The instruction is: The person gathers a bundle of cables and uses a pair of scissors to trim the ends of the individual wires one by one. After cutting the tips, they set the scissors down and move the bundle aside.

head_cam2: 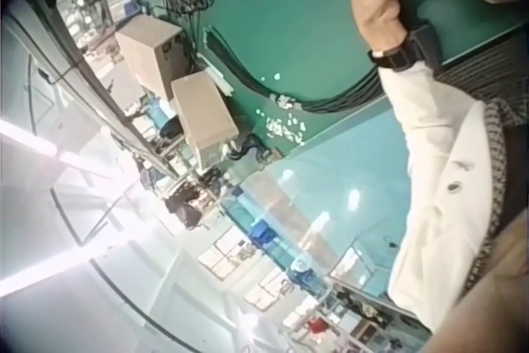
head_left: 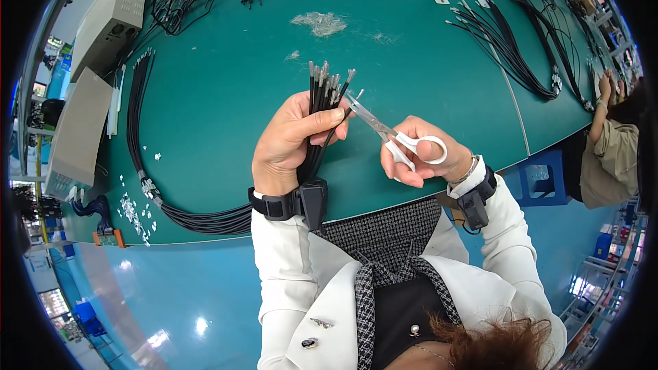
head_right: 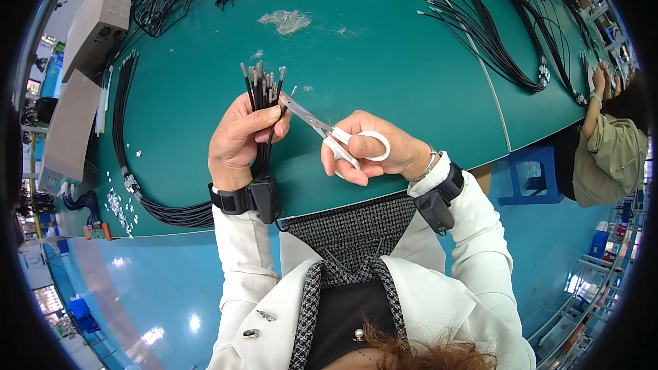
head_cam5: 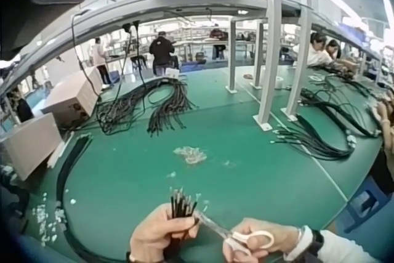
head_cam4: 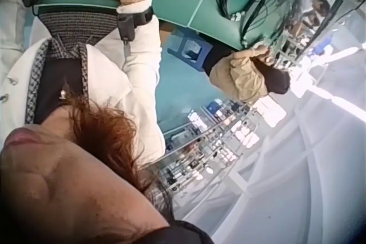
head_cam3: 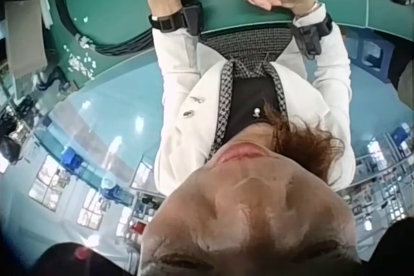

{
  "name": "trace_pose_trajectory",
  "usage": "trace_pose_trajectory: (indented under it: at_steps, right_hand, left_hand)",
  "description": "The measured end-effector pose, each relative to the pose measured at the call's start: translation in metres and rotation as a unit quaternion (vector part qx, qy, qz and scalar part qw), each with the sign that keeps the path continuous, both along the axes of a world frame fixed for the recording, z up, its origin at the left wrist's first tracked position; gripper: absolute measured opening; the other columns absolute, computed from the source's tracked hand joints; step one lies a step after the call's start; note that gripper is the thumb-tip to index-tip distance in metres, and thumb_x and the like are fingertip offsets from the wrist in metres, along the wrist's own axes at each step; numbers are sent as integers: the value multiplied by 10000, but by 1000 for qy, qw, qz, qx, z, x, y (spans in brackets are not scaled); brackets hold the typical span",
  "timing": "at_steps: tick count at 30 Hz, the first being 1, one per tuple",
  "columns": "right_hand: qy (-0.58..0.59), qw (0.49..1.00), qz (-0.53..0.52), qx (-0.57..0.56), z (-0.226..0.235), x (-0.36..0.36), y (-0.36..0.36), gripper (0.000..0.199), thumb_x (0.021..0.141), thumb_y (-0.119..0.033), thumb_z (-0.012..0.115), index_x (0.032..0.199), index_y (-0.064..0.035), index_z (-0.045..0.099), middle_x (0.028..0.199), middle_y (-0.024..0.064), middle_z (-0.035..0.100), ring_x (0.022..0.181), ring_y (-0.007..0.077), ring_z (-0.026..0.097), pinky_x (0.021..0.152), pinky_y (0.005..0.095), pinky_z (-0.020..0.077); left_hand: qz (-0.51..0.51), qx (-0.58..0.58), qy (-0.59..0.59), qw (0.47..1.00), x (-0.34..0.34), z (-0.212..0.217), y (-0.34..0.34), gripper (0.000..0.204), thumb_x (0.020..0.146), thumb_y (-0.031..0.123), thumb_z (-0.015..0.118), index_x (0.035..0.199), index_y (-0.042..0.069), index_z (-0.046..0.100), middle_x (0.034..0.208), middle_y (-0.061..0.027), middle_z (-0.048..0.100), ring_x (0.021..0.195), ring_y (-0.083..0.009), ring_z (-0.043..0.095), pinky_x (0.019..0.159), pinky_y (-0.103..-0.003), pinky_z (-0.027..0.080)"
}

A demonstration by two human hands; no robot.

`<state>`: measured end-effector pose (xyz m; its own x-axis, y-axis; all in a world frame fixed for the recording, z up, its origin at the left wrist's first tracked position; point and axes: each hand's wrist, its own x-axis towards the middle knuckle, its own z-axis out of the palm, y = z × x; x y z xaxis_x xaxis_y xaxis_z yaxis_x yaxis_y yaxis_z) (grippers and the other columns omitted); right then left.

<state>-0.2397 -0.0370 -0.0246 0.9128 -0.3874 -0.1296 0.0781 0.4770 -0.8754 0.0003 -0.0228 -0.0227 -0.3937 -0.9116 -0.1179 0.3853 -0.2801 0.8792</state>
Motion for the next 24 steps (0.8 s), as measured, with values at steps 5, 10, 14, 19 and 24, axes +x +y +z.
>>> trace_pose_trajectory:
  at_steps: [5,10,14,19,24]
  right_hand:
    - [12,1000,-8,-4,1,-3,1,771,673,-721,653,814,36,614,521,42,573,348,22,390,322,169,246]
    - [28,1000,-9,-7,2,-5,0,750,663,-701,680,802,33,615,519,33,571,355,27,399,326,167,246]
    - [42,999,-17,-26,0,-5,0,735,663,-684,696,801,33,616,521,33,572,368,33,426,330,168,255]
    - [86,993,-27,-69,5,-3,-3,736,665,-686,694,809,32,618,538,41,583,390,41,465,336,162,285]
    - [32,999,-14,-41,10,-9,-5,780,654,-723,670,829,36,621,575,59,606,400,46,481,344,146,319]
  left_hand:
    - [0,0,-6,1000,0,0,0,158,840,129,646,954,29,601,696,-57,583,488,-37,369,453,-196,270]
    - [7,-3,-17,1000,0,0,0,150,838,127,648,942,30,602,692,-59,587,485,-35,369,451,-194,276]
    - [1,-6,-11,1000,0,-1,-1,145,845,129,643,941,27,604,693,-59,589,484,-34,372,453,-195,280]
    - [9,1,3,1000,0,-3,-3,150,856,129,634,952,17,603,691,-52,585,486,-36,370,464,-201,291]
    - [14,2,23,1000,1,-5,-4,165,860,132,639,970,12,611,709,-43,594,492,-35,372,478,-201,303]
